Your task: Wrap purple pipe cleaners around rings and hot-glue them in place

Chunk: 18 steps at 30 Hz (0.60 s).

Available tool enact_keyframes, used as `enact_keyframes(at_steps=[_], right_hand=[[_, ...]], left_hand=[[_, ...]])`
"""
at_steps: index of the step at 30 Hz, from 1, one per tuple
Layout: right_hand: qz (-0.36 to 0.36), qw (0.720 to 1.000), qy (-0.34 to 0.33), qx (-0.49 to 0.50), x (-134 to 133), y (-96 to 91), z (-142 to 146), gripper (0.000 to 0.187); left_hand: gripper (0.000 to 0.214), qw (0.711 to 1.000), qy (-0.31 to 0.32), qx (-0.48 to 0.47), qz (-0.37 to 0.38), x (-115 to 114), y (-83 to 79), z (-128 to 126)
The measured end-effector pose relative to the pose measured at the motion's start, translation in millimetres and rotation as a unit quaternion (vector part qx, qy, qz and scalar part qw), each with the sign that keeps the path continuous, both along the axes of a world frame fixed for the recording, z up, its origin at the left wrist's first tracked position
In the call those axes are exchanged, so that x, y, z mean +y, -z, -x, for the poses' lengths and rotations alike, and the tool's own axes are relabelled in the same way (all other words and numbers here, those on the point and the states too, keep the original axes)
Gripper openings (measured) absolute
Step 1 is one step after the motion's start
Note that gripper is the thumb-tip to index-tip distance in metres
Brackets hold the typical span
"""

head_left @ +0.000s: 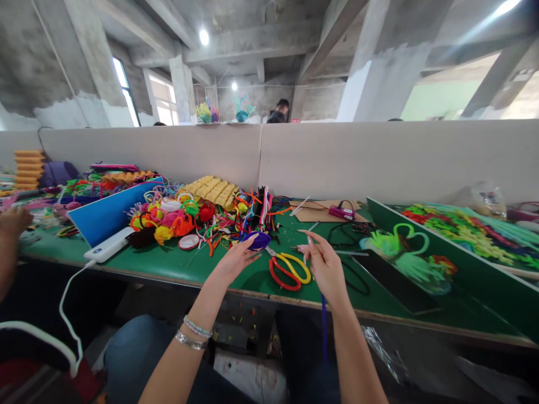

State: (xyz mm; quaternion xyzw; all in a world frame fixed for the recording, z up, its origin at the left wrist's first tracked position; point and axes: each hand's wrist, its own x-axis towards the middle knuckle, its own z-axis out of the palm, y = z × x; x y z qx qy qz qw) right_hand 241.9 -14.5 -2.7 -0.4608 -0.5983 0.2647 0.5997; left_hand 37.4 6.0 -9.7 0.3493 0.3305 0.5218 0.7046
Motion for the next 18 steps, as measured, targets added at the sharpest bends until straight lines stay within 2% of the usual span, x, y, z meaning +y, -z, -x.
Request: enact_keyframes(at_steps=[6, 10, 18], right_hand=[[-0.037, 0.992, 0.057, -0.110, -1.8, -2.3, -1.3, 0.036], [-0.030, 0.990, 0.090, -0.104, -4.6, -3.1, 2.6, 0.036], [-0.062, 0.990, 0.077, -0.099, -10.0, -5.0, 6.6, 0.038]], left_hand=[[0.038, 0.996, 0.027, -0.027, 0.084, 6.2, 4.6, -1.8], [0.040, 0.994, 0.043, -0.043, 0.095, 10.3, 9.9, -2.8], [0.040, 0.993, 0.036, -0.057, 0.099, 11.2, 10.5, -3.2]])
